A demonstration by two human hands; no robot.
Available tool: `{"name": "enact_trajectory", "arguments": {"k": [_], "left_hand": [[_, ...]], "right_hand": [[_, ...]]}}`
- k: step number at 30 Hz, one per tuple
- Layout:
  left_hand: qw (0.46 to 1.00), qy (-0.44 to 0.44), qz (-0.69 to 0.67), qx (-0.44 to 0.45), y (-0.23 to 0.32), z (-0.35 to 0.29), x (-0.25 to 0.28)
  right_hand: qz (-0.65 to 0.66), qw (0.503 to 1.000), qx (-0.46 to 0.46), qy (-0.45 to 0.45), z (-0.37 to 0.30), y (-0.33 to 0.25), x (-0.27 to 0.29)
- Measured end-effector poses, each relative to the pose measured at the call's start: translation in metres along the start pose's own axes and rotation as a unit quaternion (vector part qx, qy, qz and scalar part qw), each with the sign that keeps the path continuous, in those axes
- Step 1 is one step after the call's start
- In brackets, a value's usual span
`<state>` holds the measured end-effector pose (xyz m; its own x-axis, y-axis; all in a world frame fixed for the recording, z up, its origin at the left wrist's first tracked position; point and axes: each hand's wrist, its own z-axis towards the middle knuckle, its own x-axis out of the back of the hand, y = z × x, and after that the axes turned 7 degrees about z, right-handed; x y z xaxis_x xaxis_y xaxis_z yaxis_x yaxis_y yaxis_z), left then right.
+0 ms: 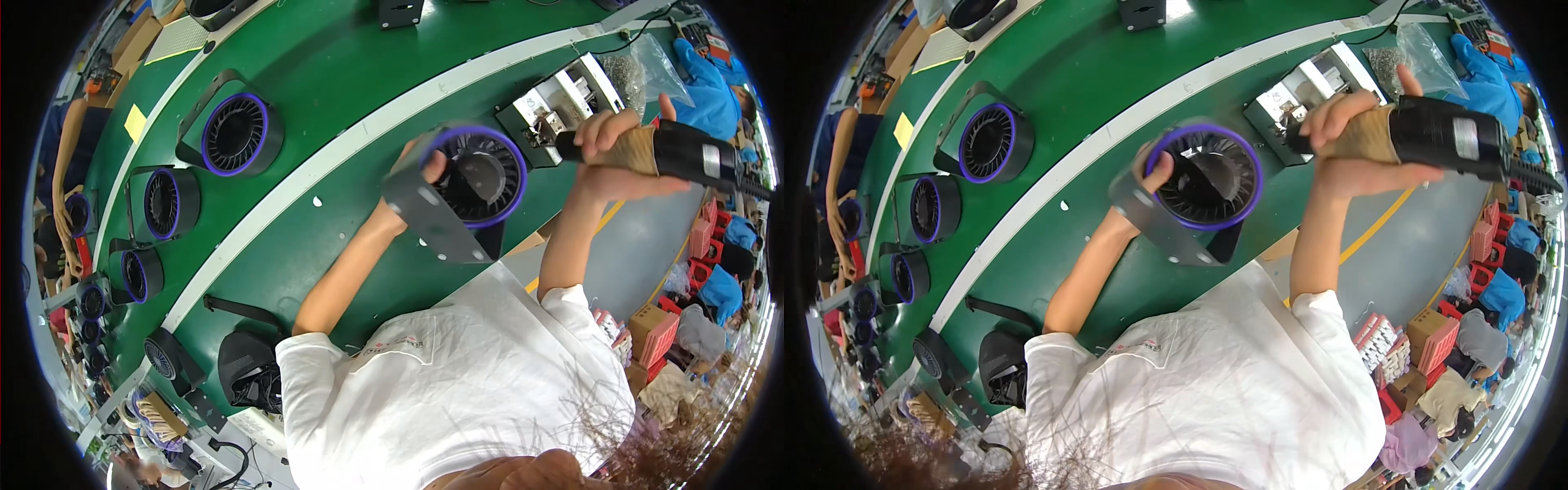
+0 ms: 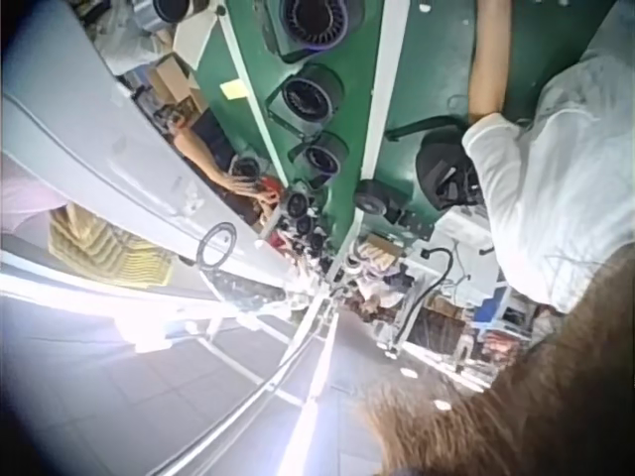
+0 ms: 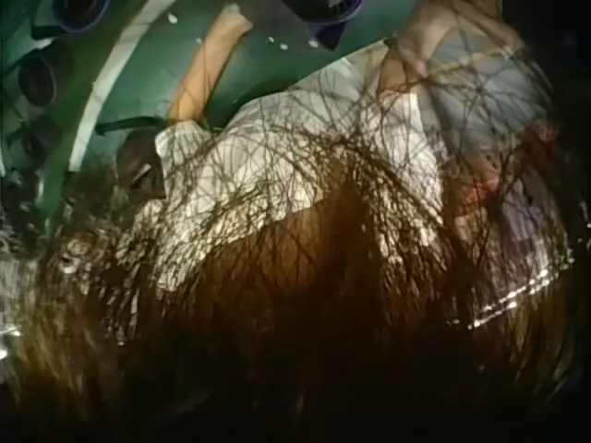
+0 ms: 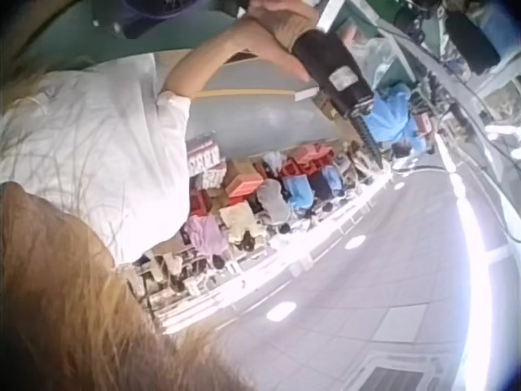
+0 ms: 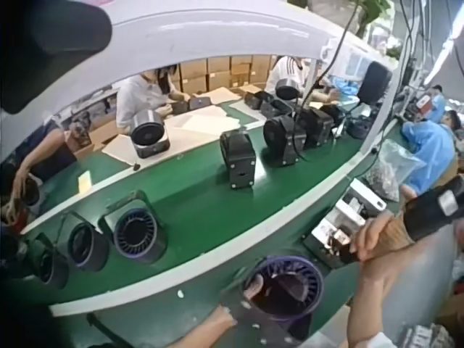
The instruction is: Assemble electronic housing components using an electric screwdriver on a production line.
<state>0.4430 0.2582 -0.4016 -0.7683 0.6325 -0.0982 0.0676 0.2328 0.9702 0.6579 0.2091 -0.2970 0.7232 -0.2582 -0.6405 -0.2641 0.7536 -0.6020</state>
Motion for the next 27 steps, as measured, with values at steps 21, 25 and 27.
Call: {"name": "enact_trajectory", "arguments": {"k": [21, 25, 27], "left_hand": [[0.817, -0.269, -0.442, 0.255, -0.067, 0.005, 0.009], [0.833, -0.262, -0.414, 0.257, -0.067, 0.004, 0.008], [0.838, -0.263, -0.403, 0.258, -0.066, 0.007, 0.007]], "right_hand": [[-0.23, 0.964, -0.12, 0.06, 0.0, 0.03, 0.034], [-0.169, 0.979, -0.115, 0.024, 0.012, 0.015, -0.01], [-0.023, 0.995, -0.097, -0.025, 0.012, 0.015, -0.027]]}}
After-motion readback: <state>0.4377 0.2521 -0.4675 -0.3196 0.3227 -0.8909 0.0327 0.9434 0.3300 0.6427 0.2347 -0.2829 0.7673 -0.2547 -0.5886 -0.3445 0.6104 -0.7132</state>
